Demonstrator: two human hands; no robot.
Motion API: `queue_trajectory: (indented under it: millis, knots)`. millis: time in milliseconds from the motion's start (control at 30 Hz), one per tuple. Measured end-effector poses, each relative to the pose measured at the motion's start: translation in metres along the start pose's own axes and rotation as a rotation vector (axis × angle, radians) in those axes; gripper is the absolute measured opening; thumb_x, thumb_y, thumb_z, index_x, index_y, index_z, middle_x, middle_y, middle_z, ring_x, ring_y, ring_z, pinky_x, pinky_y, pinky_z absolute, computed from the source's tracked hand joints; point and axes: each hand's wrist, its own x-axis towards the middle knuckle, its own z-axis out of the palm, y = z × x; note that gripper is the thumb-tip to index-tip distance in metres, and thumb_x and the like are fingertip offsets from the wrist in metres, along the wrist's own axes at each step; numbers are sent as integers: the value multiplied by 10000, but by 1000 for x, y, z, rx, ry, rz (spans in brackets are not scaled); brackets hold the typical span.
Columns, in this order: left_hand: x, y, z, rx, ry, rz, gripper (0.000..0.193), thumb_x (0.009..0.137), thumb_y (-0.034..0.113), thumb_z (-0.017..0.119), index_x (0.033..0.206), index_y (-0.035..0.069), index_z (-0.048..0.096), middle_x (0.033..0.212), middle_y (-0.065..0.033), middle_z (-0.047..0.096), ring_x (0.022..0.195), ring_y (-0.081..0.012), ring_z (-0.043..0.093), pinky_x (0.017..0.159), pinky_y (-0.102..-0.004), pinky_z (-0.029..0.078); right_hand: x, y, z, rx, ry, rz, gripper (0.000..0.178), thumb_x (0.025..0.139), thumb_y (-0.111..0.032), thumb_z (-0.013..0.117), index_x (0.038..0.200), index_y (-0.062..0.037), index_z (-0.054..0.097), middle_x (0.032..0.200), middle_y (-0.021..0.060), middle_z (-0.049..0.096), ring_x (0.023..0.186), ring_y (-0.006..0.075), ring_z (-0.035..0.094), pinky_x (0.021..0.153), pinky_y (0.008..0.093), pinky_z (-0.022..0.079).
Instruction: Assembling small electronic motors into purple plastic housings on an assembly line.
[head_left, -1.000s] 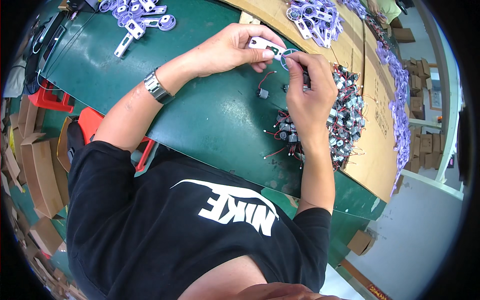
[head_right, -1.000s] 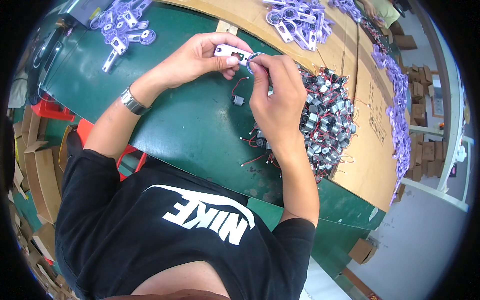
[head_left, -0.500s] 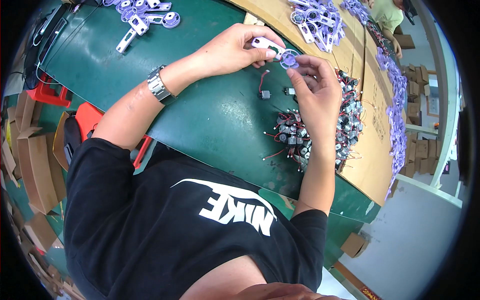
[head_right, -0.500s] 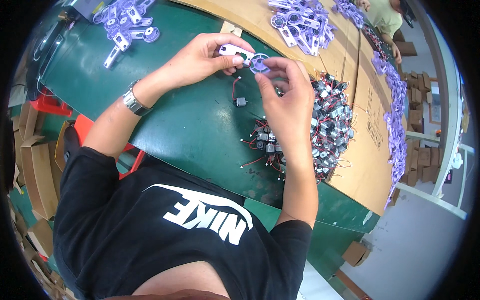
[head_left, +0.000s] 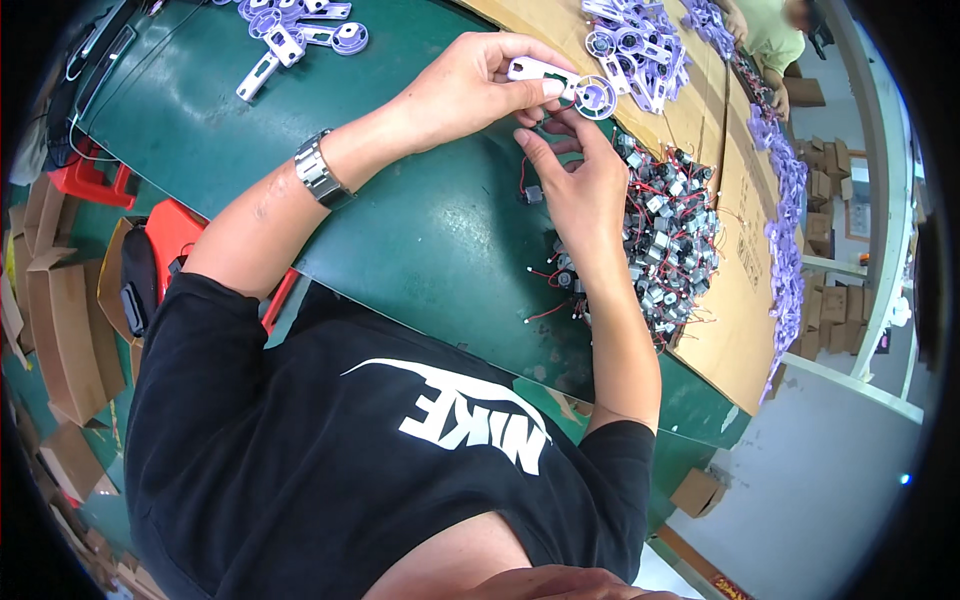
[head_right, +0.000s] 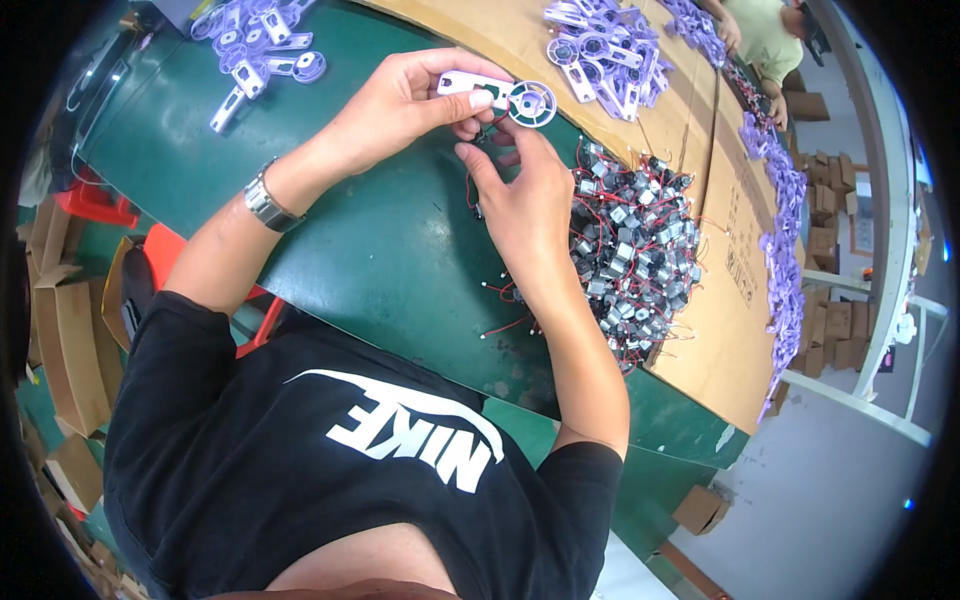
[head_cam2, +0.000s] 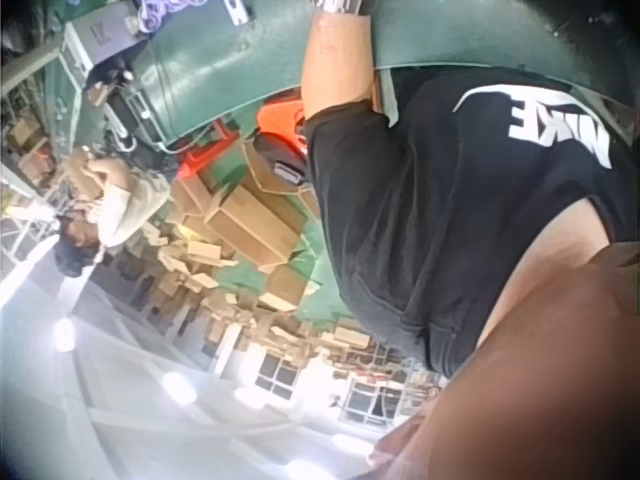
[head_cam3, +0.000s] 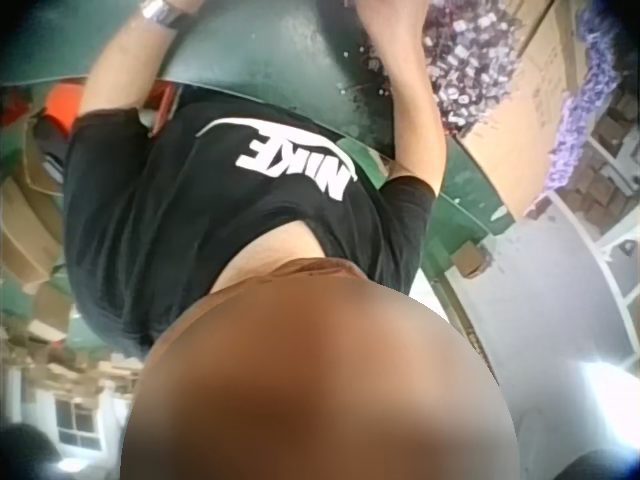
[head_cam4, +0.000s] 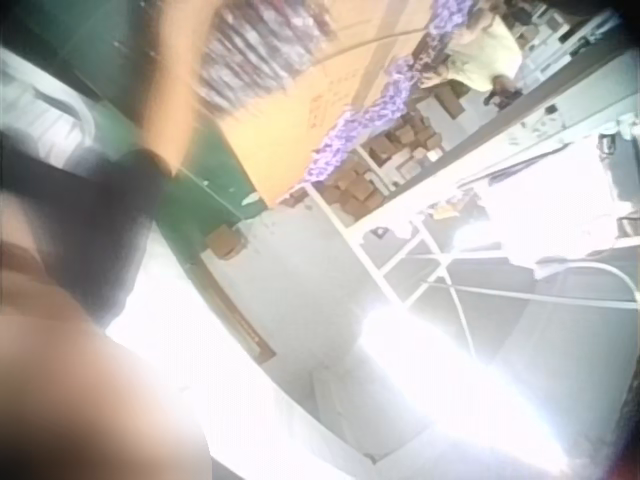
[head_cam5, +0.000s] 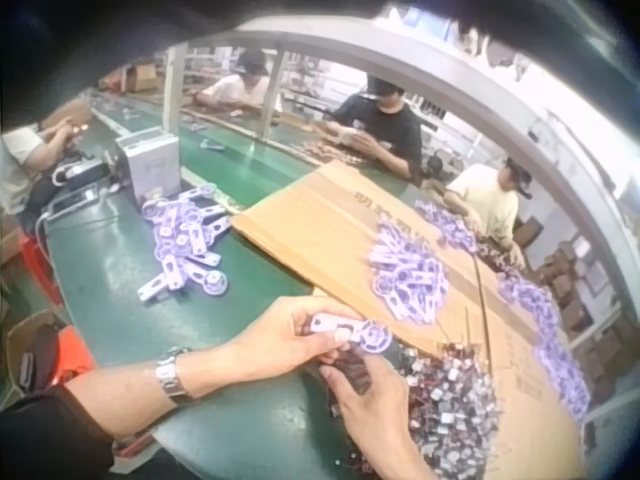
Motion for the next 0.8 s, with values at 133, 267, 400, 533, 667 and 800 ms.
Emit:
queue_trajectory:
  millis: [133, 267, 400, 533, 667, 800]
  knots:
    - [-2, 4, -1, -94, 12, -8, 337, 1025, 160, 684, 1330, 20, 667, 1052, -41, 743, 886, -77, 667, 835, -250, 581, 3, -3, 0, 1, 23, -44, 428, 882, -166, 844, 1246, 8, 700, 1025, 87, 756, 810, 122, 690, 687, 274, 538]
    - [-2, 8, -2, -100, 47, 15, 330, 1025, 151, 680, 1330, 27, 668, 1042, -45, 744, 881, -81, 677, 831, -249, 583, -1, -2, 1, 68, 70, -46, 352, 881, -111, 832, 1193, -10, 704, 1002, 125, 758, 758, 168, 713, 690, 302, 578]
    - [-3, 3, -5, 21, 113, 79, 328, 1024, 147, 679, 1338, 51, 665, 1024, -40, 741, 866, -73, 670, 818, -245, 581, -6, -1, -7, 174, 120, -14, 335, 898, -113, 824, 1182, 5, 691, 991, 133, 765, 794, 147, 723, 737, 296, 597]
    - [-5, 4, 1, 121, 147, 88, 332, 1011, 137, 694, 1336, 78, 656, 992, -8, 725, 833, -55, 644, 767, -230, 561, -5, -13, -31, -262, 202, -375, 264, 951, -40, 726, 1200, 27, 670, 990, 179, 746, 846, 279, 743, 733, 364, 576]
    - [-6, 4, 5, 266, 176, 78, 320, 997, 122, 707, 1307, 65, 652, 982, 11, 715, 808, -46, 628, 730, -223, 545, -3, -21, -38, -284, 213, -326, 266, 967, -2, 670, 1230, 27, 651, 1017, 215, 720, 903, 387, 710, 767, 422, 561]
    - [-6, 4, 7, 322, 168, 112, 297, 992, 123, 714, 1276, 55, 659, 985, 13, 716, 786, -46, 626, 716, -226, 546, 3, -11, -38, -379, 146, -501, 298, 947, -5, 686, 1240, 19, 640, 1021, 220, 709, 923, 400, 694, 788, 450, 555]
